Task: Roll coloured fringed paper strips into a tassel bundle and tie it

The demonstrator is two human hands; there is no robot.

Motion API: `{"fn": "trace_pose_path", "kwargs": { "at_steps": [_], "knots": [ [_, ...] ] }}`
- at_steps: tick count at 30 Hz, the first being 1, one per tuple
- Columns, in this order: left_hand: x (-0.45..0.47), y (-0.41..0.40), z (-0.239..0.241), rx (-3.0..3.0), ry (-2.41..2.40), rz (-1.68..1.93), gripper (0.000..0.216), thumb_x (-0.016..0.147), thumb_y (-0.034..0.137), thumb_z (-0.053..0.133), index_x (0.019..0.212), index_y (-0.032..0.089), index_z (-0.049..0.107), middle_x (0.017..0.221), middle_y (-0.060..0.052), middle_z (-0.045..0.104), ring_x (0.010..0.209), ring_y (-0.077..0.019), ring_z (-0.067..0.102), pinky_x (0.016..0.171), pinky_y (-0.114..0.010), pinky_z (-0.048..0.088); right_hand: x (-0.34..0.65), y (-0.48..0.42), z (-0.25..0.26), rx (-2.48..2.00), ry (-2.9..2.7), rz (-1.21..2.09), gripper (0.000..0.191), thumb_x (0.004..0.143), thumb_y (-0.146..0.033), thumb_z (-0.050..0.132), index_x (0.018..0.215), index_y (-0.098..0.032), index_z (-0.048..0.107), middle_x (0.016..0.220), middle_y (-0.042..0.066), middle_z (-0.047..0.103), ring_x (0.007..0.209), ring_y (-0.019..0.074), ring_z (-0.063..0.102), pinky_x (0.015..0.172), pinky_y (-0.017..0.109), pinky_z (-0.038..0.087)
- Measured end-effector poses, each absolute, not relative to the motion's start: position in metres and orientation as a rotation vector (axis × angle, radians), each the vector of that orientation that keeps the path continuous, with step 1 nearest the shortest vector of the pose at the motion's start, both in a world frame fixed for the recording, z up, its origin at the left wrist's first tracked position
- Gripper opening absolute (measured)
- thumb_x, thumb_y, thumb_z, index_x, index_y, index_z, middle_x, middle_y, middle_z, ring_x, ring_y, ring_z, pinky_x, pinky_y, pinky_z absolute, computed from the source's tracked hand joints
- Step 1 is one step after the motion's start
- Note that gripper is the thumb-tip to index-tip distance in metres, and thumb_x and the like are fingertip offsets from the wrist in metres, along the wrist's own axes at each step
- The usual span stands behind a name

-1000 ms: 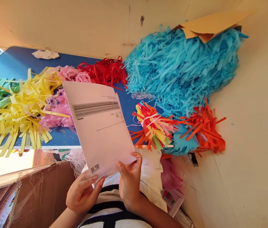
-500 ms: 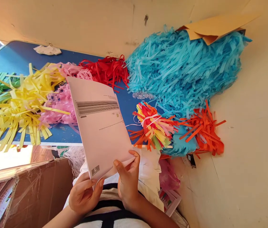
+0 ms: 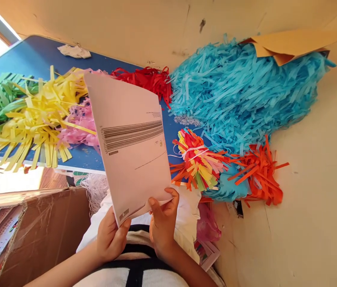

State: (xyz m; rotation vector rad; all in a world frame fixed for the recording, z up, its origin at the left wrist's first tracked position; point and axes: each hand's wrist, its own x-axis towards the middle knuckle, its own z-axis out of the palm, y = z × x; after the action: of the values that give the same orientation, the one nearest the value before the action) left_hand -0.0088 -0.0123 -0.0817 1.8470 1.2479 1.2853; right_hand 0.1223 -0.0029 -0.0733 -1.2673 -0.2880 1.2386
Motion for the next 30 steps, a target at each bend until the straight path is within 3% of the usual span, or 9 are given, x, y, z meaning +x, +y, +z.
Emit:
{"fn": "trace_pose_path", "kwargs": {
  "at_steps": [4,9,13,18,25,30],
  "knots": [
    [-0.006,-0.015,-0.085,1.793,1.212,1.250,0.037,0.090,0.015,0.044,0.123,0.021,0.059,0.105,-0.009,0.072,0.093,-0.0216,0.071,0.082,-0.032,0.059,0.125,-0.005,-0.072,-1.242,-0.320,1.244,0.061,0.067,-0.031,0.083,0.111,-0.028,0.041,0.075,-0.007,0.062,0.059,0.0098,0.052,0.057,0.021,0.045],
    [-0.001,-0.013,-0.077,1.716,1.333,1.306,0.027,0.086,0.018,0.055,0.111,0.021,0.065,0.098,-0.005,0.074,0.084,-0.0186,0.073,0.073,-0.027,0.060,0.124,-0.005,-0.067,-1.207,-0.311,1.300,0.064,0.067,-0.028,0.084,0.112,-0.029,0.039,0.094,-0.001,0.067,0.080,0.0149,0.064,0.071,0.029,0.052],
    [0.000,-0.011,-0.073,1.683,1.417,1.257,0.014,0.084,0.020,0.062,0.096,0.020,0.069,0.082,-0.002,0.074,0.066,-0.0152,0.071,0.060,-0.022,0.058,0.124,-0.007,-0.068,-1.204,-0.326,1.308,0.061,0.069,-0.027,0.083,0.113,-0.028,0.040,0.083,-0.005,0.064,0.070,0.0130,0.061,0.065,0.026,0.050],
    [-0.001,-0.009,-0.070,1.735,1.430,1.184,0.014,0.087,0.022,0.057,0.088,0.019,0.071,0.078,-0.003,0.077,0.067,-0.0180,0.073,0.058,-0.024,0.058,0.126,-0.009,-0.073,-1.271,-0.347,1.273,0.058,0.070,-0.029,0.083,0.111,-0.027,0.042,0.069,-0.009,0.059,0.056,0.0094,0.050,0.057,0.022,0.045],
    [-0.002,-0.011,-0.071,1.684,1.407,1.179,0.017,0.087,0.024,0.056,0.093,0.018,0.071,0.084,-0.006,0.078,0.073,-0.0204,0.074,0.063,-0.027,0.060,0.126,-0.009,-0.070,-1.288,-0.332,1.292,0.060,0.067,-0.030,0.084,0.108,-0.028,0.041,0.082,-0.005,0.065,0.061,0.0121,0.057,0.052,0.022,0.043],
    [-0.001,-0.016,-0.078,1.460,1.341,1.222,0.019,0.086,0.024,0.060,0.100,0.019,0.073,0.094,-0.006,0.078,0.084,-0.0214,0.074,0.074,-0.031,0.061,0.126,-0.010,-0.067,-1.229,-0.401,1.270,0.059,0.070,-0.026,0.082,0.112,-0.028,0.041,0.098,0.000,0.067,0.088,0.0174,0.065,0.079,0.034,0.053]
  ]
}}
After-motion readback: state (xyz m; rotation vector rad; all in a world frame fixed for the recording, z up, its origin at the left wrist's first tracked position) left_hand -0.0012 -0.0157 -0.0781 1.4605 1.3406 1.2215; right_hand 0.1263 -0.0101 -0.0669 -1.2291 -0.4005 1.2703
